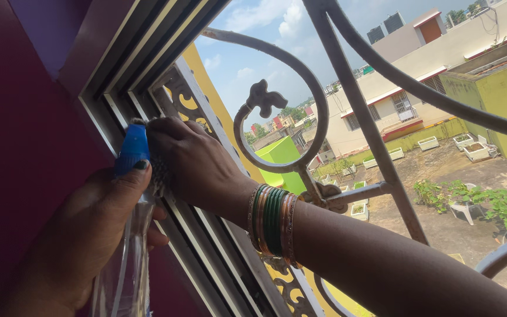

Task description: The person cleans a window track by spraying it with a liquid from a bottle and wiping the metal grooves with a cloth.

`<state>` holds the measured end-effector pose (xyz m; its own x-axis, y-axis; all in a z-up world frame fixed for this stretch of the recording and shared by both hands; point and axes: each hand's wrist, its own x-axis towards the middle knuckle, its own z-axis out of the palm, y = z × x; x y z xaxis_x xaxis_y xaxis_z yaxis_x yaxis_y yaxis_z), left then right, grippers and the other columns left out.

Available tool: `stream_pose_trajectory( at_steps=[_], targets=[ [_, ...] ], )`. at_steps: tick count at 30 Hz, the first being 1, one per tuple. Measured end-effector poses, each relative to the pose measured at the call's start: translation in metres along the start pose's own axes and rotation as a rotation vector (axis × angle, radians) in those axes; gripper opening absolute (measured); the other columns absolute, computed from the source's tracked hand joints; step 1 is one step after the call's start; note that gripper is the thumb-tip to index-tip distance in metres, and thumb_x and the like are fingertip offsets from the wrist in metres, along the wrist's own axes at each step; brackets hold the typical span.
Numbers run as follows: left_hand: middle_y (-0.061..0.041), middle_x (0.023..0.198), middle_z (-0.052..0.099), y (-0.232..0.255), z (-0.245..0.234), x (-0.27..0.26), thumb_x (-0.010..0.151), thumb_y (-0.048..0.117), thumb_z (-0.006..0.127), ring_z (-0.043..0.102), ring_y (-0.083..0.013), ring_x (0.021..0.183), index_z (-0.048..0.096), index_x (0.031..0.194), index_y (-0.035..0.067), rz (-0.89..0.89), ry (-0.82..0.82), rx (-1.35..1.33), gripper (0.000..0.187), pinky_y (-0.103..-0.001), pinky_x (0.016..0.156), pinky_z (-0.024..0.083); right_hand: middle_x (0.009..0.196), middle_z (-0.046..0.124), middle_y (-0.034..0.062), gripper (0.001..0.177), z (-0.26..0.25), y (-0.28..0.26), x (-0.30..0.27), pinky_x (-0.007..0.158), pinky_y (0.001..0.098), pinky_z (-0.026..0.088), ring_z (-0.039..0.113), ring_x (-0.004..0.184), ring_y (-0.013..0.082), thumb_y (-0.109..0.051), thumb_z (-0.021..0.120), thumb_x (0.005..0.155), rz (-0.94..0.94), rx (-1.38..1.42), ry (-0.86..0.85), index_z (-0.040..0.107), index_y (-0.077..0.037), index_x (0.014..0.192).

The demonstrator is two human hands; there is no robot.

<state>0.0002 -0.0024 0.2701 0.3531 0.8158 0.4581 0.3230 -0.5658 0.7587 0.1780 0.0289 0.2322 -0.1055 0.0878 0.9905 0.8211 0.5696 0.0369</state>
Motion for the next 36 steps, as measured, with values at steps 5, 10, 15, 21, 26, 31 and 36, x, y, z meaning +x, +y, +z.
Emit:
stream_pose_trajectory(
  at_steps=[5,10,15,21,26,31,36],
  targets=[
    [-0.021,0.089,0.072,0.015,-0.004,0.012,0.095,0.053,0.056,0.073,-0.0306,0.067,0.062,0.127,0.002,0.024,0.058,0.002,0.06,-0.041,0.06,0.058,0.154,0.047,0.0124,0.053,0.015,0.006,0.033,0.112,0.0437,0.049,0.048,0.14,0.0362,-0.012,0.069,0.089,-0.139,-0.077,0.185,0.058,-0.009,0.141],
    [-0.021,0.09,0.073,0.002,0.004,0.013,0.096,0.052,0.058,0.074,-0.0314,0.068,0.061,0.127,0.003,0.027,0.032,-0.011,0.059,-0.041,0.061,0.058,0.147,0.051,0.0158,0.052,0.009,0.004,0.015,0.102,0.045,0.052,0.051,0.134,0.0371,-0.012,0.071,0.085,-0.074,-0.124,0.119,0.058,-0.008,0.135],
    [-0.022,0.089,0.075,-0.008,0.003,0.01,0.094,0.053,0.057,0.074,-0.0309,0.067,0.06,0.125,0.001,-0.009,-0.015,0.005,0.06,-0.042,0.061,0.06,0.131,0.061,0.0109,0.049,-0.012,-0.006,0.004,0.1,0.0423,0.055,0.061,0.122,0.0321,-0.015,0.071,0.087,0.206,-0.144,-0.217,0.058,-0.007,0.134],
    [-0.019,0.092,0.071,0.005,-0.002,0.017,0.096,0.052,0.058,0.072,-0.0282,0.069,0.062,0.127,0.001,0.075,0.019,-0.027,0.061,-0.041,0.06,0.059,0.146,0.053,0.0136,0.05,0.006,0.01,0.029,0.108,0.0437,0.051,0.052,0.132,0.0399,-0.014,0.071,0.09,-0.134,-0.126,0.203,0.057,-0.01,0.138],
    [-0.016,0.094,0.071,-0.015,0.009,0.018,0.098,0.052,0.057,0.074,-0.0232,0.074,0.062,0.125,-0.001,0.183,-0.102,-0.04,0.06,-0.04,0.058,0.063,0.145,0.045,0.0234,0.068,0.016,0.019,0.023,0.104,0.0483,0.05,0.05,0.127,0.0433,-0.014,0.07,0.085,0.011,-0.115,0.048,0.044,0.001,0.146],
    [-0.02,0.092,0.07,-0.025,0.009,0.014,0.099,0.051,0.057,0.073,-0.0273,0.071,0.06,0.125,-0.001,0.113,-0.086,-0.033,0.058,-0.043,0.059,0.063,0.137,0.051,0.019,0.054,0.004,0.009,0.024,0.103,0.0466,0.051,0.055,0.124,0.0381,-0.02,0.066,0.09,0.201,-0.219,-0.238,0.052,-0.003,0.139],
    [-0.019,0.089,0.072,-0.009,0.004,0.011,0.096,0.052,0.057,0.073,-0.0301,0.069,0.059,0.123,0.0,0.006,0.069,-0.053,0.058,-0.044,0.059,0.059,0.136,0.054,0.0156,0.041,0.016,0.031,0.039,0.103,0.0452,0.053,0.058,0.122,0.038,-0.021,0.066,0.097,-0.204,-0.136,0.267,0.059,-0.007,0.135]
  ],
)
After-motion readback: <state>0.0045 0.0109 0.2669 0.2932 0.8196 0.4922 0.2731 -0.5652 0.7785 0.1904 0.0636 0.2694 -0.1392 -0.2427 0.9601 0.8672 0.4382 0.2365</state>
